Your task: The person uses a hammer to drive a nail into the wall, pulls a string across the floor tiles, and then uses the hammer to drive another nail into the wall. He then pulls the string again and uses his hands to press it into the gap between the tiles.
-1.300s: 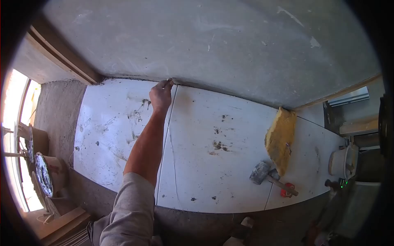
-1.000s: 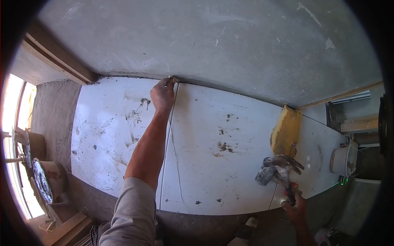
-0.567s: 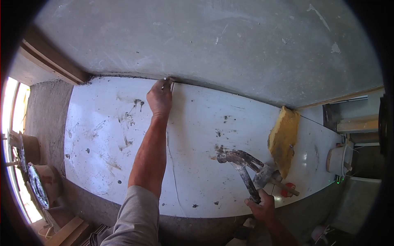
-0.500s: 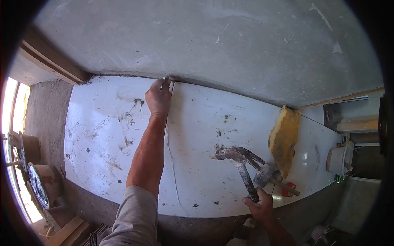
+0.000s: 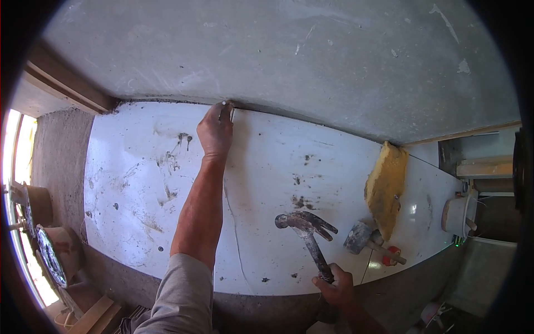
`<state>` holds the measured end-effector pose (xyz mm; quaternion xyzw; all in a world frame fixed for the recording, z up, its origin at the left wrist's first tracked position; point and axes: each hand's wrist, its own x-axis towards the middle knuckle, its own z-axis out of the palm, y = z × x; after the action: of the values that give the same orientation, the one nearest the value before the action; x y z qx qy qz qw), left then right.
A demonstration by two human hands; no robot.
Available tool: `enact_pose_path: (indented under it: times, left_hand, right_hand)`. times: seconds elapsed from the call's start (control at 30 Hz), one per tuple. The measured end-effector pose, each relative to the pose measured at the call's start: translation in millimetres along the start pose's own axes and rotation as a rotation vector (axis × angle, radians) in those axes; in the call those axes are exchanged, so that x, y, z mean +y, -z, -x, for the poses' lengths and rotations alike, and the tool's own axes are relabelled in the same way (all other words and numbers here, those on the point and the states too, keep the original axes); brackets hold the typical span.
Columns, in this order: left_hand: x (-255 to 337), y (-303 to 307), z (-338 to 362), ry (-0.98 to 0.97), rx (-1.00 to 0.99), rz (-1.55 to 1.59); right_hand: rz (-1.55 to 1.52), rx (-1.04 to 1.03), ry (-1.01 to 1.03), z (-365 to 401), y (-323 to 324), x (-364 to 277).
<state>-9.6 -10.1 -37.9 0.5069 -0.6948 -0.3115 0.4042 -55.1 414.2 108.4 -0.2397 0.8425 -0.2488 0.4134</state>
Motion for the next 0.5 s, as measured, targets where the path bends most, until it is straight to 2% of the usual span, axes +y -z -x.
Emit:
enact_pose_path:
  times: [0.27,0.33,0.5]
  left_hand:
    - [-3.0,-2.3,1.3,-0.015,0.023,0.011]
    - [-3.4,-2.6,5.4,-0.029,0.032,0.024]
    - [-1.0,0.9,7.5,0.046,-0.009,0.05]
  right_hand:
    - [-0.059,-0.043,-0.074,-1.5,-6.4,6.7]
    - [0.048,-0.04,-0.052,0.0,-3.9,-2.7]
    - [-0.032,-0.001,0.037,-4.5,-12.9,-9.9]
